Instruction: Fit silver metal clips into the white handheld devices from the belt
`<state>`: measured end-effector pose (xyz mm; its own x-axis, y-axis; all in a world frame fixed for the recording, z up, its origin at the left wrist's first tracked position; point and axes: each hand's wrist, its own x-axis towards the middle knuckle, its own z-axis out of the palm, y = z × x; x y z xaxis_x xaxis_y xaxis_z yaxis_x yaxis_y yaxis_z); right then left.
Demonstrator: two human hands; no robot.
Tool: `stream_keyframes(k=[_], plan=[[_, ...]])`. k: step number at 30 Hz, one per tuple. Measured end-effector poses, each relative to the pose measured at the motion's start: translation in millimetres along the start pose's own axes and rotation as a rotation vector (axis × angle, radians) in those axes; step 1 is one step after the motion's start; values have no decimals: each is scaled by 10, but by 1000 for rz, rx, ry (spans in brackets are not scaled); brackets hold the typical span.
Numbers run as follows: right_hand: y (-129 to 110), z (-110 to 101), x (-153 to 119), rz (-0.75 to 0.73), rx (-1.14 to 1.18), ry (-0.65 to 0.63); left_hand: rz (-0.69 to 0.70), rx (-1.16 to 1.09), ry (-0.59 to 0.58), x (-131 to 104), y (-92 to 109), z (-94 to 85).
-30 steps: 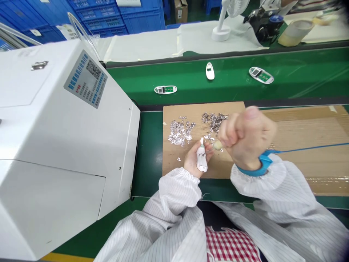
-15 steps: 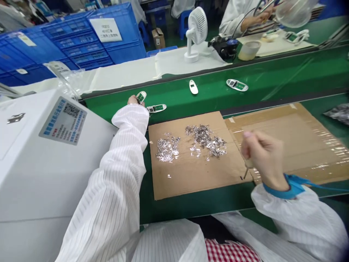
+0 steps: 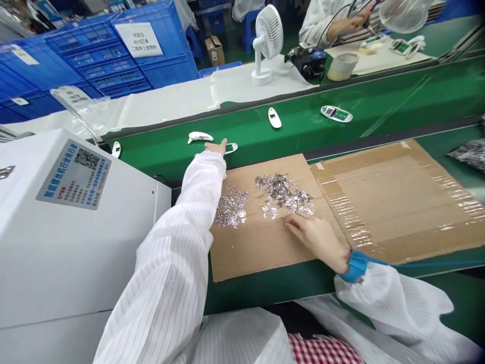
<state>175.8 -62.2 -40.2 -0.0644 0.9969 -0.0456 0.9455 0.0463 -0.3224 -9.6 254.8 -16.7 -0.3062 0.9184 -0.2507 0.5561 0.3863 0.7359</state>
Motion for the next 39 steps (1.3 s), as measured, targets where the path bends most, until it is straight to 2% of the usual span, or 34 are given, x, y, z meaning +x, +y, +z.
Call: stream_keyframes(k=[4, 7, 9, 11, 14, 18, 21, 24, 30, 39], plan=[[9, -73, -112, 40, 185, 12, 3, 73, 13, 20, 60, 205], [74, -157, -162, 85, 410, 71, 101, -1, 6, -20, 51, 251], [126, -234, -153, 87, 540, 146, 168, -139, -7, -95, 47, 226], [163, -333, -112, 96, 659, 246, 161, -380, -94, -247, 48, 145], [144, -524, -4, 105, 820, 328, 90, -742, -322, -673, 16, -68], [-43, -736, 182, 13, 902, 356, 33, -925, -582, -1467, -146, -342], [-237, -753, 313, -134, 867, 367, -61, -1020, -720, -1950, -306, -400], [-376, -676, 394, -221, 793, 345, -129, -1091, -749, -2227, -437, -363], [-404, -575, 387, -262, 669, 263, -129, -1102, -702, -2444, -529, -342], [-395, -581, 330, -339, 674, 348, -104, -1141, -728, -2527, -534, -389]])
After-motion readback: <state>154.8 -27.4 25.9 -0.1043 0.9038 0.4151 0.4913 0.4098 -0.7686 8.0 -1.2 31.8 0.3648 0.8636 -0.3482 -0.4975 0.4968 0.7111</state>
